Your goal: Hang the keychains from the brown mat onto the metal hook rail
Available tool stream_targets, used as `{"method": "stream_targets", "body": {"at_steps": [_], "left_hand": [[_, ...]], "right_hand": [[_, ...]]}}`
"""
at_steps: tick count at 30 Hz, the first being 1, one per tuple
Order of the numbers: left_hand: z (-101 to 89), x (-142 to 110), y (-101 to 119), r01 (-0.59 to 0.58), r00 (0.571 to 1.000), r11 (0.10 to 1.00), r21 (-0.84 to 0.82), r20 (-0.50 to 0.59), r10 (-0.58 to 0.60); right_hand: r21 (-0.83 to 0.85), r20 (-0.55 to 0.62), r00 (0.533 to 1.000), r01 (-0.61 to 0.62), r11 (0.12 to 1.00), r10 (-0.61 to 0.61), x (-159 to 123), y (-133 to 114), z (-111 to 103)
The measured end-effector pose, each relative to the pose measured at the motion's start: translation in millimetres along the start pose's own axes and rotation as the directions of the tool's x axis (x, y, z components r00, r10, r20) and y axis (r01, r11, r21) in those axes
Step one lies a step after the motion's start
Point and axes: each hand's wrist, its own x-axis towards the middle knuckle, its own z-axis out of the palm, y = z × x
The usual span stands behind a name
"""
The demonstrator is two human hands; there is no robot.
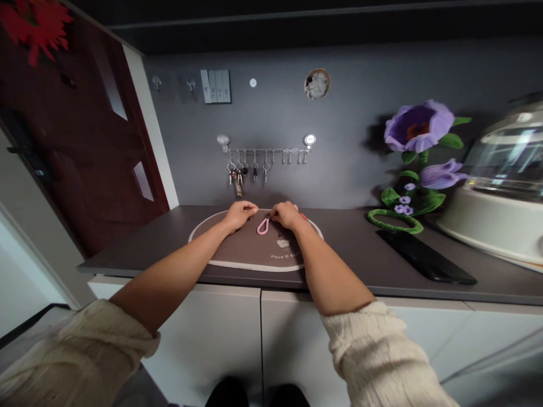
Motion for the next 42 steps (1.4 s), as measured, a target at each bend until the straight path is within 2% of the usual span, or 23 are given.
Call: {"method": "stream_targets", "body": {"at_steps": [9,18,30,42], "left_hand": [[0.9,-2,4,-0.018,1.000,1.000,-0.013,0.016,0.018],[1.5,-3,7,-0.059,0.998,0.998,-0.025,0.036,0.060],[-0.1,-4,17,-0.068,0.994,0.982,-0.178,0.068,0.081],[-3.4,-3,23,-0.068,0.995,0.968,-0.242,0.055,0.084]], "right_hand": [[-0.065,0.028,0.999,0.047,0.997,-0.045,1,1,1],[-0.010,-0.034,0.997,0.067,0.998,-0.068,0,-7,-2],[0.086,-0.174,0.976,0.144,0.986,-0.128,-5,-21,-14],[0.213,-0.322,0.920,0.300,0.930,-0.223,-1,-20,-17]]}}
